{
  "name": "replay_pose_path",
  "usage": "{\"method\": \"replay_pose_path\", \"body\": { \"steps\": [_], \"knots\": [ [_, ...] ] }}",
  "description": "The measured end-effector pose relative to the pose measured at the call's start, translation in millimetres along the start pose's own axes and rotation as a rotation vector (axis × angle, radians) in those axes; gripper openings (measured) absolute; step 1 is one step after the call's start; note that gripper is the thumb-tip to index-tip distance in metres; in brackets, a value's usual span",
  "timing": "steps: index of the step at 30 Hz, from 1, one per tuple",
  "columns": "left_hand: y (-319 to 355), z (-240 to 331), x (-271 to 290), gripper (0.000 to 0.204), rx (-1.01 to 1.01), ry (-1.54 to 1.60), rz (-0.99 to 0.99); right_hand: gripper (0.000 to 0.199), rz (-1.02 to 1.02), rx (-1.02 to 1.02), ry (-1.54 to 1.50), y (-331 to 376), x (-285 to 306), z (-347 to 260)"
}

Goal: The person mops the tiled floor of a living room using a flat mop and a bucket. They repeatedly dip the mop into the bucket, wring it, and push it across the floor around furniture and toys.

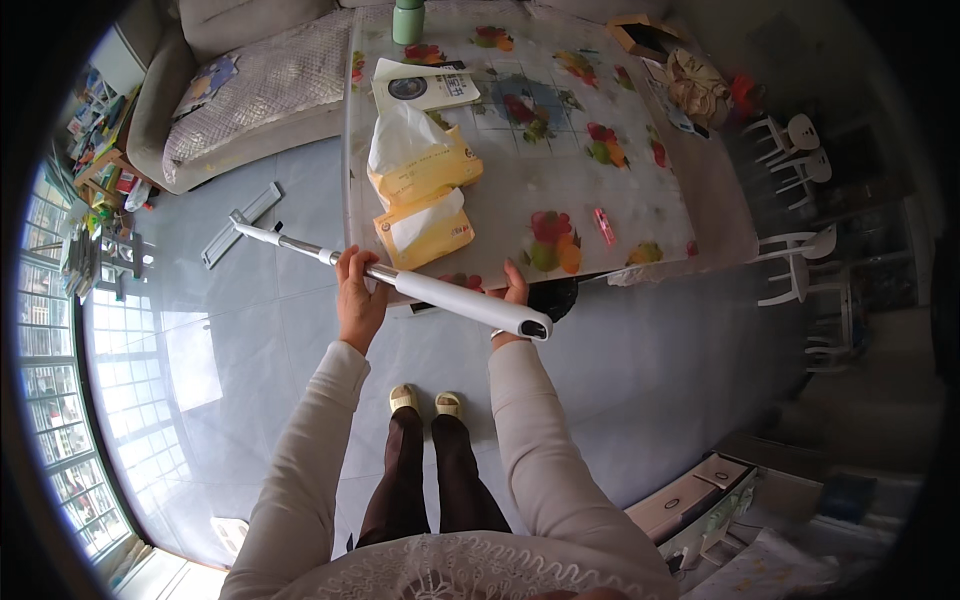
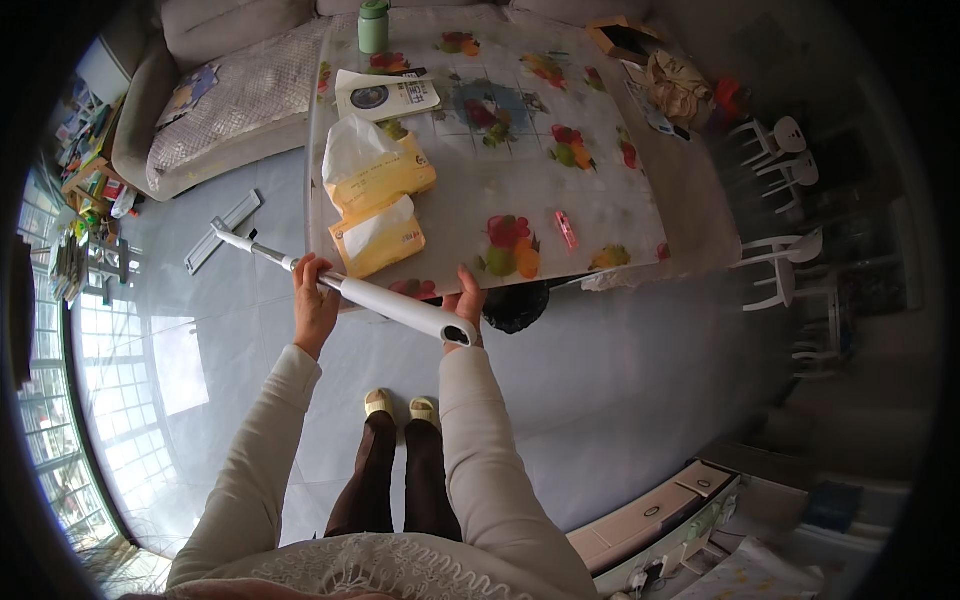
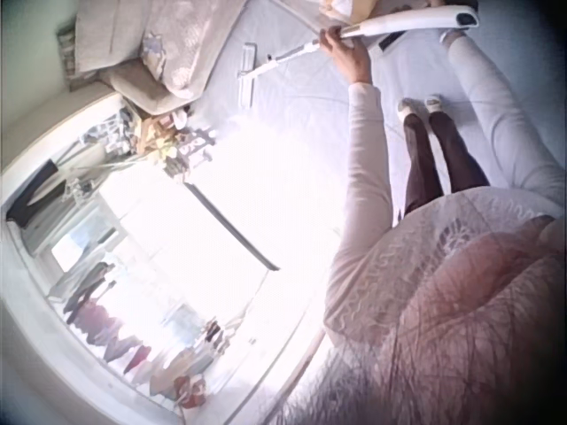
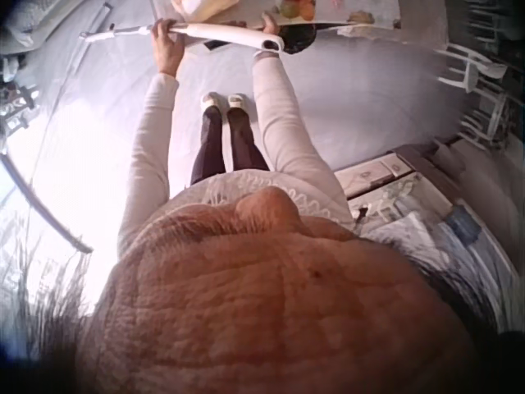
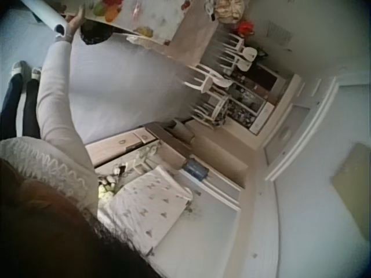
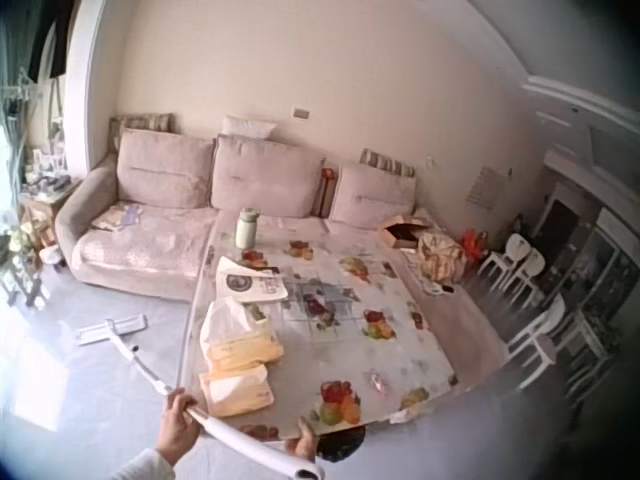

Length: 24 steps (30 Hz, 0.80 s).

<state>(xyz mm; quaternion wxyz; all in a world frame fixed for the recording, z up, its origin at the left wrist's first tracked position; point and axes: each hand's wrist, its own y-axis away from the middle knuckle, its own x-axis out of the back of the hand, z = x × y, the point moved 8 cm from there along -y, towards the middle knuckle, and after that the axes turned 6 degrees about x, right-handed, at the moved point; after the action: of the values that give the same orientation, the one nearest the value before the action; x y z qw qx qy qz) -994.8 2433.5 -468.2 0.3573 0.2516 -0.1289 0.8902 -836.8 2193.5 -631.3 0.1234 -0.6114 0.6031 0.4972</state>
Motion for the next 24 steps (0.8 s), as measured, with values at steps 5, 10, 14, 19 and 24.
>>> {"method": "replay_pose_path", "body": {
  "steps": [5, 10, 14, 19, 24],
  "knots": [
    [-3, 1, -2, 0.038, -0.155, 0.029, -0.031, 0.045, 0.039, 0.166, 0.107, 1, -7, -14],
    [-10, -8, 20, 0.039, -0.143, 0.104, -0.027, 0.044, 0.031, 0.191, 0.084, 23, -23, -22],
    [-27, 4, 32, 0.039, -0.079, 0.091, 0.001, 0.043, 0.064, 0.199, 0.032, 52, -34, -29],
    [-26, 0, 55, 0.038, -0.090, 0.081, 0.098, 0.041, 0.035, 0.160, 0.047, 120, -10, -11],
    [-1, -10, 73, 0.036, -0.034, 0.011, 0.128, 0.039, 0.165, 0.076, 0.055, 190, 58, 5]
  ]
}}
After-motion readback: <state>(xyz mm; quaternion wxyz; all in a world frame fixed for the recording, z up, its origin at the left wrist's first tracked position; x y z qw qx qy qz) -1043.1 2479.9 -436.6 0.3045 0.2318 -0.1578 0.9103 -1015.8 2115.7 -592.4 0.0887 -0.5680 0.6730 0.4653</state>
